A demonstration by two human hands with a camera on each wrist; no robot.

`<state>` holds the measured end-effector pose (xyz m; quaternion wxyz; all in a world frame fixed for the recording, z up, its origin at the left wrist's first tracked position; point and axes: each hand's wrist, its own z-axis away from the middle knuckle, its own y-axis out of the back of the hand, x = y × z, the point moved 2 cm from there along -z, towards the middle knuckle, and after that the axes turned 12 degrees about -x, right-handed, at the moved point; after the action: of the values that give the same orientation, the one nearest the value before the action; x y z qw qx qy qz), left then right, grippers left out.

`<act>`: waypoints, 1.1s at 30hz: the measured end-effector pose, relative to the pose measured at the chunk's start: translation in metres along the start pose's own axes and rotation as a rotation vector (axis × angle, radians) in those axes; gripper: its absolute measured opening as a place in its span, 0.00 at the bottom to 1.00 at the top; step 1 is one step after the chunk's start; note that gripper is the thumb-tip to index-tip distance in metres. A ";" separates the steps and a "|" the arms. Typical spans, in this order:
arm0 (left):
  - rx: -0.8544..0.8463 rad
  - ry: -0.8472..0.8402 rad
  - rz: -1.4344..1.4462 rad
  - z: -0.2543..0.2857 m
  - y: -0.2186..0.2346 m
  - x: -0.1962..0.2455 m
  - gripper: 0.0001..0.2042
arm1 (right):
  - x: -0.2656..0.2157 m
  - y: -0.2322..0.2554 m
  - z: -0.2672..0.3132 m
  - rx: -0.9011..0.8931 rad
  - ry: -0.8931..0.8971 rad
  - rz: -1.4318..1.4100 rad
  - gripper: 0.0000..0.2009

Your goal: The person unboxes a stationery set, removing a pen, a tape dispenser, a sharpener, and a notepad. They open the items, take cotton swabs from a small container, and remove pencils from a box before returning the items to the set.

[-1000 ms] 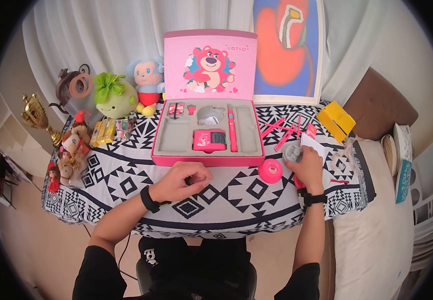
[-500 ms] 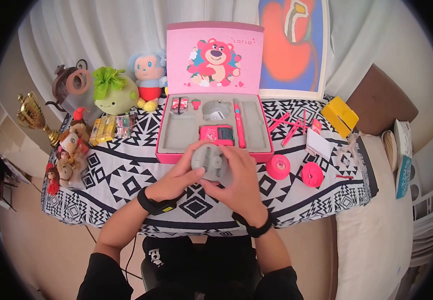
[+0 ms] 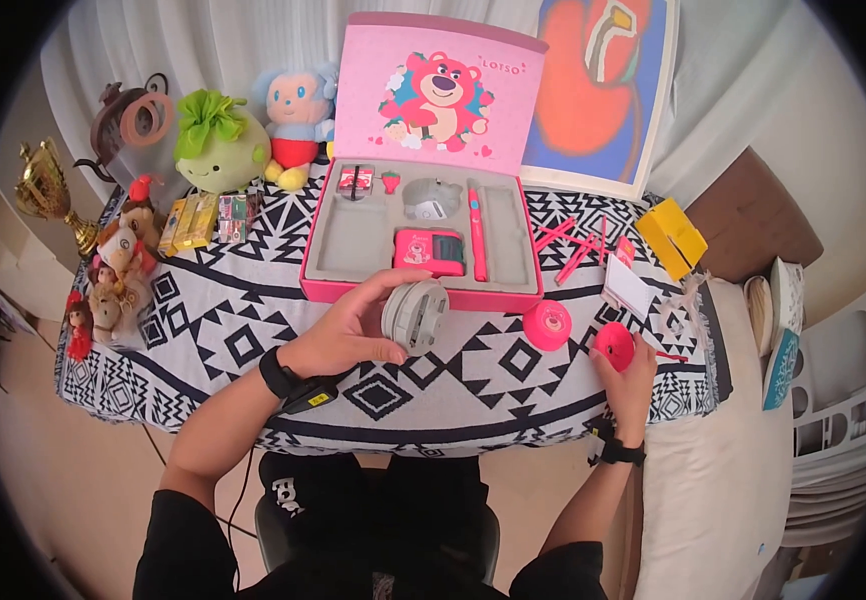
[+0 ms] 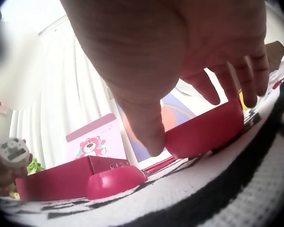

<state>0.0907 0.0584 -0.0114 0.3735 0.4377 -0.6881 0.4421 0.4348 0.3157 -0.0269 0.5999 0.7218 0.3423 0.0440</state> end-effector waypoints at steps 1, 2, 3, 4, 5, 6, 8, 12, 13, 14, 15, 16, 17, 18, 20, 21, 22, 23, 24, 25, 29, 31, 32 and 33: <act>-0.001 0.002 -0.001 0.000 0.001 -0.001 0.46 | 0.002 -0.001 -0.001 -0.076 -0.020 -0.010 0.38; -0.008 0.018 -0.004 0.000 0.002 -0.002 0.47 | 0.004 -0.003 -0.001 -0.152 -0.040 -0.020 0.40; -0.015 0.034 -0.007 0.000 0.003 -0.004 0.47 | 0.006 -0.002 -0.003 -0.150 -0.041 -0.023 0.40; -0.016 0.033 -0.011 0.000 0.003 -0.005 0.47 | 0.008 -0.001 -0.006 -0.150 -0.075 -0.181 0.40; -0.018 0.027 -0.023 0.000 0.003 -0.005 0.47 | 0.007 -0.001 -0.008 -0.151 -0.107 -0.340 0.40; -0.016 0.021 -0.036 0.000 0.004 -0.005 0.46 | 0.006 0.000 -0.008 -0.152 -0.102 -0.344 0.40; -0.004 0.018 -0.030 0.001 0.003 -0.002 0.47 | -0.010 0.008 -0.006 -0.058 -0.030 -0.243 0.42; -0.003 0.013 0.021 0.001 0.000 0.005 0.47 | -0.072 0.003 0.004 -0.062 0.195 -0.545 0.44; -0.003 0.018 0.018 0.001 -0.001 0.006 0.47 | -0.097 0.004 0.009 -0.125 0.266 -0.525 0.45; -0.006 0.020 0.022 0.001 -0.001 0.006 0.48 | -0.120 0.001 0.015 -0.188 0.336 -0.504 0.45; -0.010 0.022 0.025 0.001 -0.002 0.007 0.48 | -0.141 -0.006 0.021 -0.244 0.423 -0.558 0.46; -0.011 0.025 0.022 0.000 -0.002 0.007 0.48 | -0.159 -0.013 0.025 -0.300 0.511 -0.610 0.47; -0.021 0.006 0.005 0.000 -0.003 0.007 0.48 | -0.172 -0.018 0.029 -0.299 0.512 -0.614 0.47; -0.029 -0.014 -0.012 0.000 -0.003 0.007 0.48 | -0.184 -0.023 0.032 -0.315 0.537 -0.652 0.48; -0.020 -0.008 -0.012 0.001 0.004 0.002 0.47 | -0.192 -0.028 0.034 -0.340 0.565 -0.691 0.49; -0.016 -0.002 -0.008 0.002 0.006 0.000 0.47 | -0.193 -0.029 0.034 -0.338 0.548 -0.699 0.49; -0.009 -0.003 -0.007 0.002 0.006 0.000 0.47 | -0.194 -0.030 0.035 -0.334 0.531 -0.708 0.50; 0.003 -0.002 0.002 0.002 0.005 0.000 0.47 | -0.196 -0.031 0.035 -0.339 0.534 -0.708 0.50; 0.016 -0.001 0.012 0.001 0.005 0.001 0.47 | -0.198 -0.029 0.035 -0.318 0.544 -0.747 0.48; 0.019 -0.003 0.013 0.001 0.005 0.001 0.47 | -0.200 -0.028 0.035 -0.297 0.553 -0.786 0.46; -0.022 0.050 -0.050 0.000 0.001 0.000 0.46 | -0.208 -0.035 0.039 -0.346 0.544 -0.942 0.46; -0.040 0.064 -0.053 0.001 0.000 -0.001 0.45 | -0.214 -0.036 0.039 -0.366 0.613 -0.946 0.46; -0.023 0.077 -0.007 0.001 0.000 -0.001 0.45 | -0.214 -0.037 0.039 -0.367 0.614 -0.947 0.46; -0.008 0.090 0.039 0.001 0.000 -0.001 0.44 | -0.214 -0.038 0.038 -0.359 0.620 -0.913 0.45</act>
<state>0.0905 0.0577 -0.0124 0.3971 0.4026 -0.6805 0.4659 0.2735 0.1685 0.0026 0.5429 0.3414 0.7658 0.0474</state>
